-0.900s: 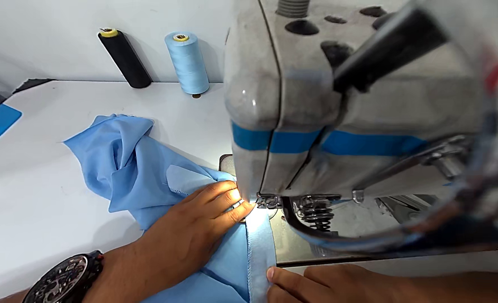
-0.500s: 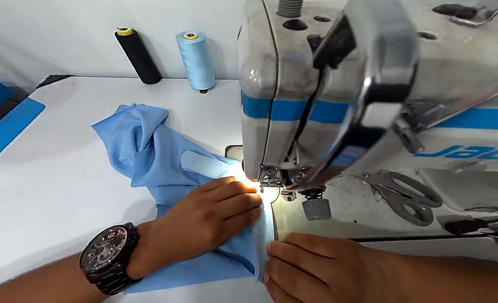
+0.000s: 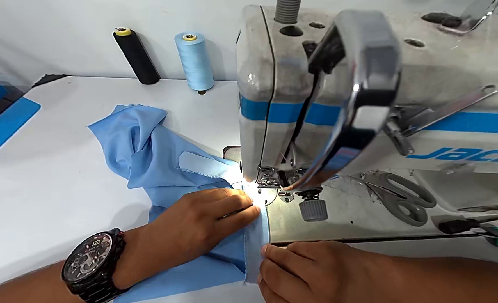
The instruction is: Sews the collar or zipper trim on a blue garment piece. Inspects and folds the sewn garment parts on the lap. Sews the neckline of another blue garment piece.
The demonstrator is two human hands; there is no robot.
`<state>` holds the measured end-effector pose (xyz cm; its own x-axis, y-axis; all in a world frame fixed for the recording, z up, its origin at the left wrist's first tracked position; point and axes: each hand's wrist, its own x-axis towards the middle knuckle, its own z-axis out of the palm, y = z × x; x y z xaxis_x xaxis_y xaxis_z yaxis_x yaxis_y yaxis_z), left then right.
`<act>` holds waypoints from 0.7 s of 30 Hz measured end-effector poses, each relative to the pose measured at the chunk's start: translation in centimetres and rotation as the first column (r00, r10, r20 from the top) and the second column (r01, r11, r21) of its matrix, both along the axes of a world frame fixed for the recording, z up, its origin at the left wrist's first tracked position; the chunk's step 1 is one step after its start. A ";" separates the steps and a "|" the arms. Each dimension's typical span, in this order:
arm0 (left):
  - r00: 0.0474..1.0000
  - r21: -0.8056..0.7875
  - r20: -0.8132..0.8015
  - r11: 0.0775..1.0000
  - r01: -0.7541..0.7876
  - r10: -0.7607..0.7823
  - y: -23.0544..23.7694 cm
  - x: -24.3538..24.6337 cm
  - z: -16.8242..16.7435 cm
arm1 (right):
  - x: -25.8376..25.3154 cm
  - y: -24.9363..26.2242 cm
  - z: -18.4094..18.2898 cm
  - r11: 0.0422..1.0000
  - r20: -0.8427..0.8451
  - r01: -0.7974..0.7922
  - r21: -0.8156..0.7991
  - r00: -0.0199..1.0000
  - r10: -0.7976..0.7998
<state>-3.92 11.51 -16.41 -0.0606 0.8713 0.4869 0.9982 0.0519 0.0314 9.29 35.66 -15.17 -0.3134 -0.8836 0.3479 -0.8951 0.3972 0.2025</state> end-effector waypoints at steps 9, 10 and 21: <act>0.997 -0.043 0.076 0.999 -0.012 0.015 -0.4 0.0 -0.4 | 0.1 0.3 0.2 1.000 0.037 0.010 0.012 0.999 -0.010; 0.997 -0.047 0.077 0.999 -0.012 0.015 -0.4 0.0 -0.3 | 0.1 0.4 0.2 1.000 0.037 0.014 0.009 0.999 -0.014; 0.998 -0.049 0.061 0.999 0.013 -0.010 -0.3 -1.2 0.0 | -0.5 0.6 -0.2 0.998 0.023 0.038 -0.046 0.999 -0.037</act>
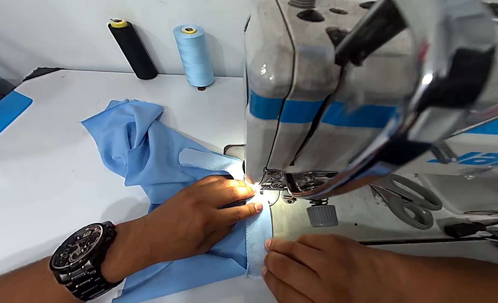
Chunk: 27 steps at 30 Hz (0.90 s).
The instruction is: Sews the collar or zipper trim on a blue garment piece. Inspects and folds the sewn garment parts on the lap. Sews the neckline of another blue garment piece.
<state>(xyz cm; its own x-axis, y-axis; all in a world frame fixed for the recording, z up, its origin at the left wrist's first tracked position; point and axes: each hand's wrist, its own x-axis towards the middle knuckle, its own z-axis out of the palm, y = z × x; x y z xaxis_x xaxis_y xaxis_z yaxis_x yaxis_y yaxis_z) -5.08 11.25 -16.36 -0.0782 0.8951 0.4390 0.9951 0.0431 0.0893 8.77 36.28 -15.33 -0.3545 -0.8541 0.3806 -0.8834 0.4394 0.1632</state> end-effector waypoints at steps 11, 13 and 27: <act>0.995 0.137 -0.033 0.985 0.101 -0.097 0.2 1.7 0.4 | -0.2 0.4 -0.4 0.960 0.020 0.043 -0.276 0.999 -0.038; 0.996 0.192 0.080 0.980 -0.049 0.035 -0.3 1.5 0.7 | -0.1 0.9 -0.5 0.941 0.052 0.148 -0.306 0.989 -0.139; 0.998 0.071 0.056 0.997 -0.018 0.014 -0.1 4.9 0.5 | -0.6 1.6 -1.5 0.964 0.123 0.176 -0.201 0.980 -0.154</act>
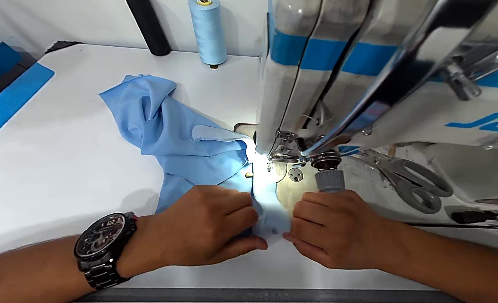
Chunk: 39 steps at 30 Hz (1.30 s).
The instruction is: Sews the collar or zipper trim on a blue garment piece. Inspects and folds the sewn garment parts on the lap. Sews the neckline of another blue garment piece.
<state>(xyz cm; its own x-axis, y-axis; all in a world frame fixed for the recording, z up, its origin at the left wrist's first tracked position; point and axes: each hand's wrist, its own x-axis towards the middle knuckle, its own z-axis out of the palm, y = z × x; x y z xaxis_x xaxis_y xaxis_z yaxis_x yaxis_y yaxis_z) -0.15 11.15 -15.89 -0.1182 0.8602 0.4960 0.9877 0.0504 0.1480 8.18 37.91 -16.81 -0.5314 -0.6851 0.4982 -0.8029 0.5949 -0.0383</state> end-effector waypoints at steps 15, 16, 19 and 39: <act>0.930 -0.072 0.361 0.991 0.110 -0.077 -0.3 -0.6 0.1 | 0.9 -0.3 0.1 0.993 0.066 -0.054 0.101 0.997 0.048; 0.941 -0.076 0.330 0.992 0.101 -0.070 -0.3 -0.5 0.1 | 0.9 -0.3 0.1 0.994 0.060 -0.048 0.097 0.997 0.042; 0.958 -0.100 0.282 0.991 0.086 -0.055 -0.3 -0.4 0.2 | 0.9 -0.3 0.1 0.997 0.051 -0.031 0.077 0.998 0.027; 0.999 0.044 0.045 0.999 0.021 -0.023 -0.2 1.1 0.3 | 1.8 -1.2 0.3 0.986 0.081 0.014 0.166 0.996 -0.028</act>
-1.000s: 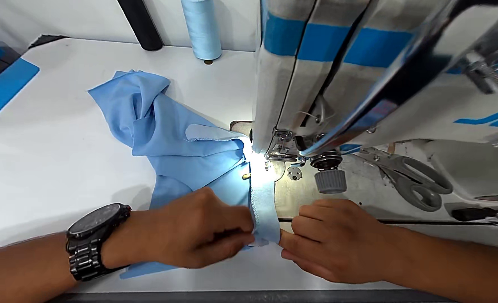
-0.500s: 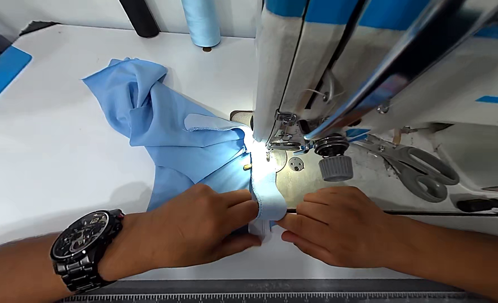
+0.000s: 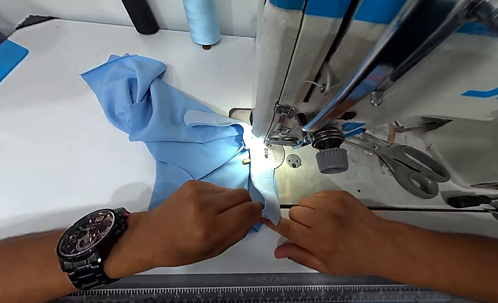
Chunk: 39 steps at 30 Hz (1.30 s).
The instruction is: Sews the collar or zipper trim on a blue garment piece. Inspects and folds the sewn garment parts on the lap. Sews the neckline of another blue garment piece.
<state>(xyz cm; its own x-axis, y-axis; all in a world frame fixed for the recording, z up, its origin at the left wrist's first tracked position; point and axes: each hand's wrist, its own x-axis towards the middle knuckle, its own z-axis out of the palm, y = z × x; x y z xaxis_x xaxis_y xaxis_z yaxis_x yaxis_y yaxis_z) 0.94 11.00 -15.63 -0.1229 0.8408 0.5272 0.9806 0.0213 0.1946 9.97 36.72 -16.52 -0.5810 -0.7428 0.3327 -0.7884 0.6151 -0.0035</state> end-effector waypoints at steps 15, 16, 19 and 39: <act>0.992 -0.036 -0.023 0.991 0.127 -0.128 0.1 -0.1 -0.2 | 2.6 -1.4 0.4 0.999 0.119 -0.010 0.036 0.993 0.006; 0.991 -0.040 -0.019 0.990 0.134 -0.135 0.1 -0.1 -0.3 | 2.7 -1.5 0.4 0.999 0.121 -0.006 0.038 0.993 0.001; 0.990 -0.041 -0.015 0.989 0.141 -0.142 0.3 -0.1 -0.3 | 2.8 -1.5 0.4 0.999 0.125 0.007 0.032 0.992 -0.010; 0.998 -0.084 0.003 0.994 0.063 -0.063 0.8 0.6 -0.5 | 3.2 -0.9 0.8 0.986 0.074 0.125 -0.111 0.990 -0.118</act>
<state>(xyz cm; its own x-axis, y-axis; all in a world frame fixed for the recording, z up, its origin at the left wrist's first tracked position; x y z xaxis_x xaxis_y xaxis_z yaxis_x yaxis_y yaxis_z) 1.51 11.79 -16.17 -0.0683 0.8883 0.4541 0.9806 -0.0241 0.1947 13.17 35.77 -15.68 -0.6882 -0.6243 0.3696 -0.7035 0.6987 -0.1298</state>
